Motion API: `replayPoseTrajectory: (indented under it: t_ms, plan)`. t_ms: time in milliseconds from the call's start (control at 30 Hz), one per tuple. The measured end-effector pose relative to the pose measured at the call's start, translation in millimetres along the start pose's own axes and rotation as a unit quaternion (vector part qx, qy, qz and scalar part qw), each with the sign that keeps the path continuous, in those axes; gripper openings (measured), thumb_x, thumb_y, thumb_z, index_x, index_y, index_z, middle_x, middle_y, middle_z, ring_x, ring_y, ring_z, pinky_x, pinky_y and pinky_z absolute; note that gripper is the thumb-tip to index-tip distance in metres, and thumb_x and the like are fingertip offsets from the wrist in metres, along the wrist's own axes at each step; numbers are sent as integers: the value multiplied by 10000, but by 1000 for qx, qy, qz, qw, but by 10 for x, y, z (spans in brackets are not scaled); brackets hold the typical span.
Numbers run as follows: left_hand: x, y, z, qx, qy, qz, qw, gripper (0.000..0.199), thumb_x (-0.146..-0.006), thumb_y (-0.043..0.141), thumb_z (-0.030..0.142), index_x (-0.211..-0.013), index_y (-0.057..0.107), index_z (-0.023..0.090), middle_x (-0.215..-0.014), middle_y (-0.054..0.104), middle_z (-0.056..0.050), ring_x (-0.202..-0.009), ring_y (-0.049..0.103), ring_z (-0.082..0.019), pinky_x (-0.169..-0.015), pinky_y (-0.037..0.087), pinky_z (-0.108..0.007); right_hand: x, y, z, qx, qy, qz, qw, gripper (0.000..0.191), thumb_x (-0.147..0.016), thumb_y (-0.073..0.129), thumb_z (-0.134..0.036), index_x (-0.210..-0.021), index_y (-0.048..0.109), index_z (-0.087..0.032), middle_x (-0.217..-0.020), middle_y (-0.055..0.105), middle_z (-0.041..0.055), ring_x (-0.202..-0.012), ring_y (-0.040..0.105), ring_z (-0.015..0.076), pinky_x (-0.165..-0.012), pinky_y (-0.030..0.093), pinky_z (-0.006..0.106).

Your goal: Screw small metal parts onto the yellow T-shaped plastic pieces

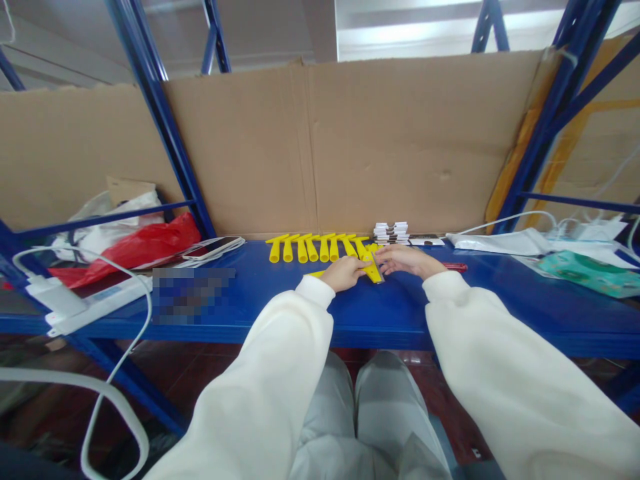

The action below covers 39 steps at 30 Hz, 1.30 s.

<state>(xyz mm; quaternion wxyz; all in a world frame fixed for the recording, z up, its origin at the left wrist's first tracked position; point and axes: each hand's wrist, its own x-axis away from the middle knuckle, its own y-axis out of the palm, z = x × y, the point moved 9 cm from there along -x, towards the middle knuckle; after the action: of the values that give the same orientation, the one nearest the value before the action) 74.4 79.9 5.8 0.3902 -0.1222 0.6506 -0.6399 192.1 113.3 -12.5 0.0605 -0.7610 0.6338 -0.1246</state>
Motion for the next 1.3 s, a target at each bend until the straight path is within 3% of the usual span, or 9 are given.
replayPoseTrajectory:
  t_ms: [200, 500, 933, 1000, 1067, 1133, 1167, 1233, 1300]
  plan:
    - [-3, 8, -66, 20, -26, 15, 999, 426, -917, 550, 202, -1336, 594, 136, -1294, 655, -150, -1164, 646, -243, -1027, 467, -352, 20, 132, 126, -41, 25, -100, 994, 210, -754, 729, -129, -859, 557, -190, -651, 674, -9, -555, 665, 139, -603, 596, 281]
    - [17, 57, -106, -21, -47, -7, 999, 470, -936, 511, 253, -1392, 524, 137, -1369, 605, -145, -1254, 583, -242, -1050, 441, -342, 16, 193, 127, -62, 22, -97, 993, 256, -731, 774, -122, -848, 551, -168, -612, 673, 0, -526, 678, 159, -525, 591, 262]
    - [72, -51, -65, -37, -77, 0, 996, 496, -916, 500, 186, -1412, 526, 169, -1365, 616, -111, -1243, 589, -237, -1040, 443, -330, -10, 164, 63, -43, -15, -137, 990, 155, -821, 716, -243, -905, 609, -169, -747, 725, 42, -609, 687, 135, -626, 594, 252]
    - [82, -139, -102, -11, -108, 26, 994, 503, -890, 532, 172, -1392, 558, 196, -1337, 638, -100, -1213, 608, -252, -1025, 453, -342, -56, -78, 9, -9, -48, -69, 996, 142, -857, 668, -274, -941, 629, -167, -850, 742, 83, -686, 699, 153, -685, 591, 280]
    - [73, -252, -142, 40, -130, 64, 989, 480, -867, 563, 163, -1344, 605, 202, -1289, 668, -101, -1185, 621, -264, -1002, 466, -352, -67, -528, -57, 83, -84, 108, 987, 128, -877, 613, -250, -956, 651, -158, -952, 743, 122, -812, 704, 187, -765, 570, 307]
    - [47, -392, -179, 121, -140, 113, 976, 395, -844, 582, 133, -1226, 675, 177, -1188, 713, -96, -1122, 646, -249, -956, 485, -332, 33, -930, -121, 233, -86, 285, 926, 151, -846, 597, -186, -966, 683, -154, -1044, 731, 142, -998, 674, 242, -882, 520, 352]
    - [35, -465, -207, 172, -147, 138, 964, 321, -832, 588, 111, -1126, 706, 161, -1090, 737, -84, -1048, 669, -227, -910, 501, -307, 68, -1044, -121, 300, -67, 330, 893, 188, -829, 596, -174, -987, 699, -164, -1094, 719, 145, -1080, 644, 272, -937, 487, 391]
    - [37, -566, -313, 286, -193, 176, 922, 138, -814, 585, 69, -865, 694, 138, -775, 710, -30, -755, 672, -154, -725, 516, -240, 72, -1169, -38, 385, -6, 349, 854, 244, -814, 597, -187, -1022, 725, -192, -1178, 692, 145, -1180, 587, 317, -1000, 427, 469]
    - [57, -581, -400, 418, -242, 190, 855, 175, -824, 562, 54, -680, 570, 152, -529, 536, 40, -460, 511, -84, -502, 428, -194, 45, -1218, 75, 426, 44, 332, 841, 261, -822, 587, -215, -1029, 745, -221, -1242, 663, 140, -1240, 535, 344, -1022, 388, 524]
